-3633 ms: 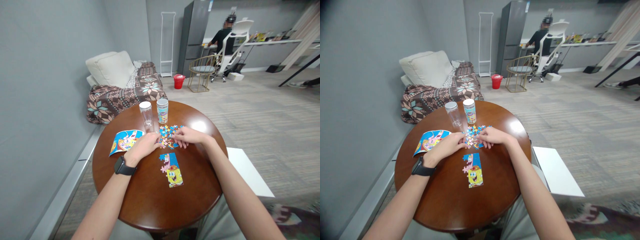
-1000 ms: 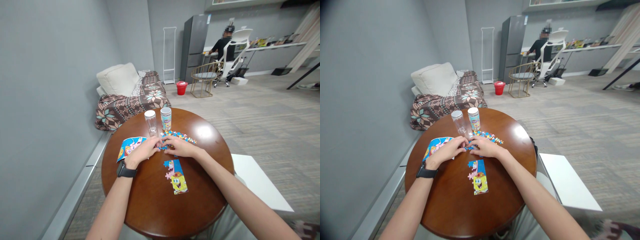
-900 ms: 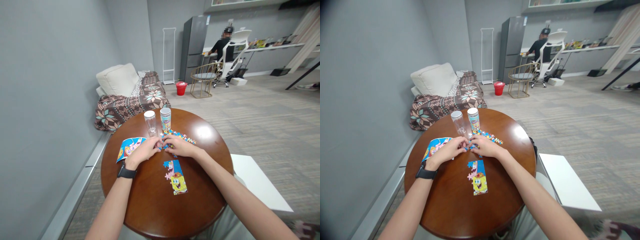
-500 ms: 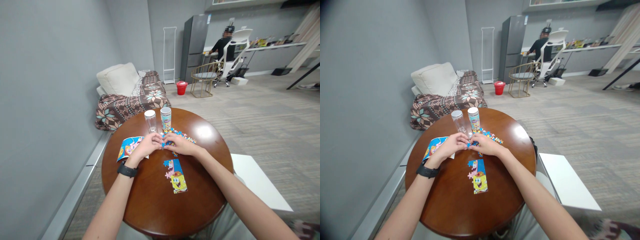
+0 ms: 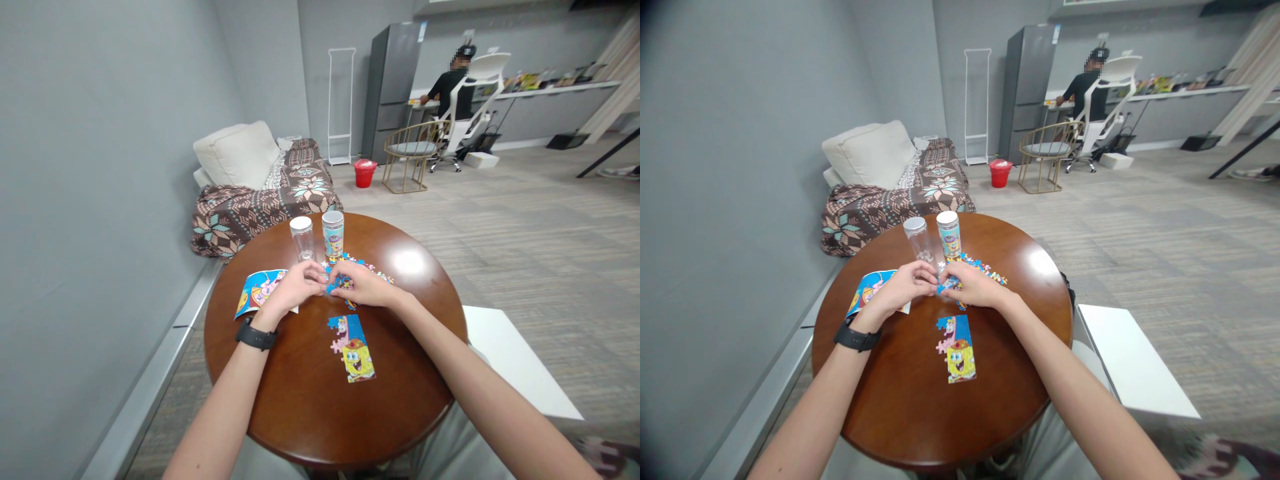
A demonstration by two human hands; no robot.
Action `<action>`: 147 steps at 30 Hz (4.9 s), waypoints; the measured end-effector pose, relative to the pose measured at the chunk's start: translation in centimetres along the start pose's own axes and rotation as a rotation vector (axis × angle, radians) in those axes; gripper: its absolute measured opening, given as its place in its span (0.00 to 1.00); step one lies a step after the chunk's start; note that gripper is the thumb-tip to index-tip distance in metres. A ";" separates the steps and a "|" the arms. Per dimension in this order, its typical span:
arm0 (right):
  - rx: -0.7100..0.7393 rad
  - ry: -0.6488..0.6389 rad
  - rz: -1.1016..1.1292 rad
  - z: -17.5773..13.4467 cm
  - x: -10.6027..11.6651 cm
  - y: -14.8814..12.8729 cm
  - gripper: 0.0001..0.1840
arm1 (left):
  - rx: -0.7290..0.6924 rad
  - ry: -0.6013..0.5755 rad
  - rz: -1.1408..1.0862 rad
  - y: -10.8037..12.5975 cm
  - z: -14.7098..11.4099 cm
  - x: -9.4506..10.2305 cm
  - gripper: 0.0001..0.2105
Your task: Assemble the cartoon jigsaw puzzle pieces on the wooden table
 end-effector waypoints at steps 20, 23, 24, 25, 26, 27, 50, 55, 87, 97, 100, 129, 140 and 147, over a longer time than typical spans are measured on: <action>-0.067 0.001 0.073 0.1 0.0 0.1 0.06 | -0.017 -0.023 0.050 0.0 0.1 -0.1 0.13; -0.062 -0.004 0.076 0.0 0.0 0.0 0.07 | -0.021 -0.027 0.059 0.0 0.1 0.0 0.13; -0.065 -0.006 0.076 0.0 0.1 0.0 0.07 | -0.018 -0.027 0.060 0.0 0.1 0.0 0.13; -0.067 -0.007 0.076 0.0 0.1 0.0 0.07 | -0.016 -0.027 0.061 0.0 0.1 0.0 0.13; -0.070 -0.008 0.075 0.0 0.1 -0.1 0.07 | -0.015 -0.027 0.060 0.0 0.1 0.1 0.13; -0.072 -0.008 0.073 0.0 0.2 -0.1 0.07 | -0.017 -0.026 0.057 0.0 0.1 0.1 0.13; -0.109 -0.037 0.047 0.1 0.2 0.0 0.07 | -0.082 -0.091 0.058 -0.2 0.3 0.3 0.17; -0.127 -0.039 0.045 0.1 0.3 -0.2 0.06 | -0.073 -0.066 0.090 0.2 0.1 0.2 0.16; -0.135 -0.003 0.127 0.1 0.2 -0.1 0.08 | -0.111 -0.070 0.072 0.1 0.1 0.0 0.09; -0.140 -0.019 0.103 0.1 0.6 -0.6 0.08 | -0.063 -0.022 0.056 0.6 -0.1 -0.2 0.06; -0.135 -0.031 0.104 0.1 0.7 -0.7 0.08 | -0.064 -0.022 0.072 0.6 -0.1 -0.2 0.06; -0.146 -0.053 0.086 0.0 0.5 -0.1 0.07 | -0.111 -0.089 0.167 0.6 -0.2 0.0 0.10; -0.138 -0.028 0.084 0.0 0.6 -0.3 0.09 | -0.097 -0.071 0.064 0.7 -0.2 0.0 0.12; -0.151 -0.042 0.092 0.0 0.6 -0.3 0.09 | -0.089 -0.056 0.087 0.9 -0.4 0.0 0.12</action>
Point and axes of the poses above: each hand's wrist, its own z-axis towards the middle knuckle, its own x-axis out of the back of the hand, y = z × x, the point moved 1 cm from there along z, towards the middle knuckle, and after that the axes turned 4 degrees about y, right-handed, at the moved point
